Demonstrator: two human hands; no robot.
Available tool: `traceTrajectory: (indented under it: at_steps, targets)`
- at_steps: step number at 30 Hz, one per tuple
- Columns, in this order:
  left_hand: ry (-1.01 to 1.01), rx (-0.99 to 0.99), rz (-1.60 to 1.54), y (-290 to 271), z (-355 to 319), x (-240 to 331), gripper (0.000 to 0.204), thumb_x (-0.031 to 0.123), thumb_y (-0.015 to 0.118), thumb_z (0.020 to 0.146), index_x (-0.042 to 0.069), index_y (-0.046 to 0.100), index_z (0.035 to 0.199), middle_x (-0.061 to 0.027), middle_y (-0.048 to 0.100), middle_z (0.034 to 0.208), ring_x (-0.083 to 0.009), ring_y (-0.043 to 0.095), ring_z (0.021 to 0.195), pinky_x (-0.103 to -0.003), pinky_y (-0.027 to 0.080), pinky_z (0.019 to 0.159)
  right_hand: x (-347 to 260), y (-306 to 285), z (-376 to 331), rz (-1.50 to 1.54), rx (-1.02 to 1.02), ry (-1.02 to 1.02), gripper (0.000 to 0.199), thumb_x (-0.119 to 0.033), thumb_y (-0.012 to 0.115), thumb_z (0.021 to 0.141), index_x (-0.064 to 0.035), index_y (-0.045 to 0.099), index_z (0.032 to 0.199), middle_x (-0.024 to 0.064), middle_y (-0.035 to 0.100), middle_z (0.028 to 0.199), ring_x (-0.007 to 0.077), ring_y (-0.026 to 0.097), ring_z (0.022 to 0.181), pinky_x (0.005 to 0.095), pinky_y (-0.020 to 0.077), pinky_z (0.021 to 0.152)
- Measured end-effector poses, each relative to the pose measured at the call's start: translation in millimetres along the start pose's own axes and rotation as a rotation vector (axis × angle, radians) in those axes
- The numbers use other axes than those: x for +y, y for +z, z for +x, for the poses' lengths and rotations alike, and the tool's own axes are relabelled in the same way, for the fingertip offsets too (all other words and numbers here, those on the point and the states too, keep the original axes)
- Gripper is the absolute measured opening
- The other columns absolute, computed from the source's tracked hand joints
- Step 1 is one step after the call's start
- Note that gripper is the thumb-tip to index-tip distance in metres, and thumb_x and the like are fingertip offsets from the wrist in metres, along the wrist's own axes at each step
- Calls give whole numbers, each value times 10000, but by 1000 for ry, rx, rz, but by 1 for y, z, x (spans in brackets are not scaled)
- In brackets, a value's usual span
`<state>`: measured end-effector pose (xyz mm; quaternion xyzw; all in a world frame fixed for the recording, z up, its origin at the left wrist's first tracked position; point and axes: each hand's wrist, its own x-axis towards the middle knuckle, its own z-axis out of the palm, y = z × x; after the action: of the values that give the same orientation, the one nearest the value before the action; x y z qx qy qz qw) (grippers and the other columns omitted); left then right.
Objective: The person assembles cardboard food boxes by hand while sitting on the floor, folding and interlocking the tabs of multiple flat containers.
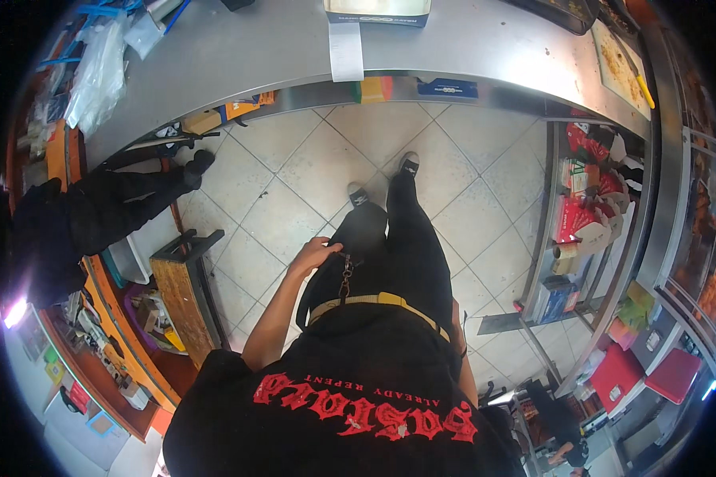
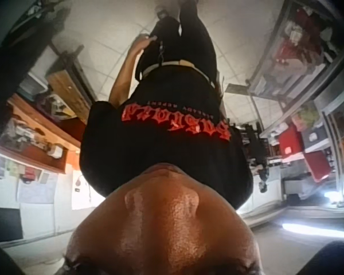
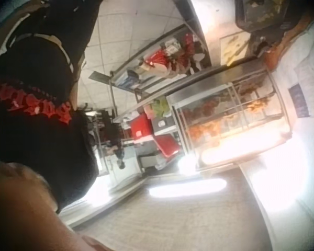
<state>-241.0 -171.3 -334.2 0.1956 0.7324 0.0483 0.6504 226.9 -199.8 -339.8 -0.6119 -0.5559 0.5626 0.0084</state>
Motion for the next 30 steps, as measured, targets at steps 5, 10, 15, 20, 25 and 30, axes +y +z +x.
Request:
traceTrajectory:
  at_steps: [5,10,15,20,25,30]
  targets:
    - [36,-103,-235,26,48,-28,646,500,669,845,-20,626,1226,-173,689,1144,-277,663,1035,-379,498,927,6,-5,2,-6,4,-3,395,-262,571,948,41,624,1194,168,691,1113,231,650,1036,374,517,874]
    - [-75,-385,-830,38,66,-46,543,466,615,913,25,625,1230,-88,686,1105,-230,643,971,-360,500,895,10,-8,11,-3,1,-20,400,-267,562,955,43,621,1201,168,689,1122,231,646,1044,372,513,884]
    - [-23,-476,-1092,51,76,-73,439,428,588,950,62,652,1185,-82,700,1057,-230,646,940,-358,518,866,5,-19,24,-11,-4,-55,405,-272,554,961,44,618,1207,169,686,1131,232,642,1052,371,509,894]
    - [32,-312,-923,35,26,-34,394,366,558,950,58,651,1177,-95,700,1037,-233,644,928,-355,509,871,26,-22,34,-1,-22,-46,411,-277,545,968,45,615,1214,170,684,1140,233,638,1060,369,505,903]
    - [296,-226,-878,47,17,-63,639,266,489,968,106,300,1557,-96,603,1303,-241,627,1053,-360,506,919,13,-34,61,-20,-87,-72,416,-281,537,974,46,612,1220,171,682,1149,233,633,1068,368,501,913]
    - [333,-268,-973,67,15,-101,678,305,482,991,140,215,1592,-120,511,1421,-264,562,1206,-383,474,1000,25,-44,73,4,-120,-75,422,-286,528,980,47,610,1226,172,679,1158,234,629,1075,366,496,923]
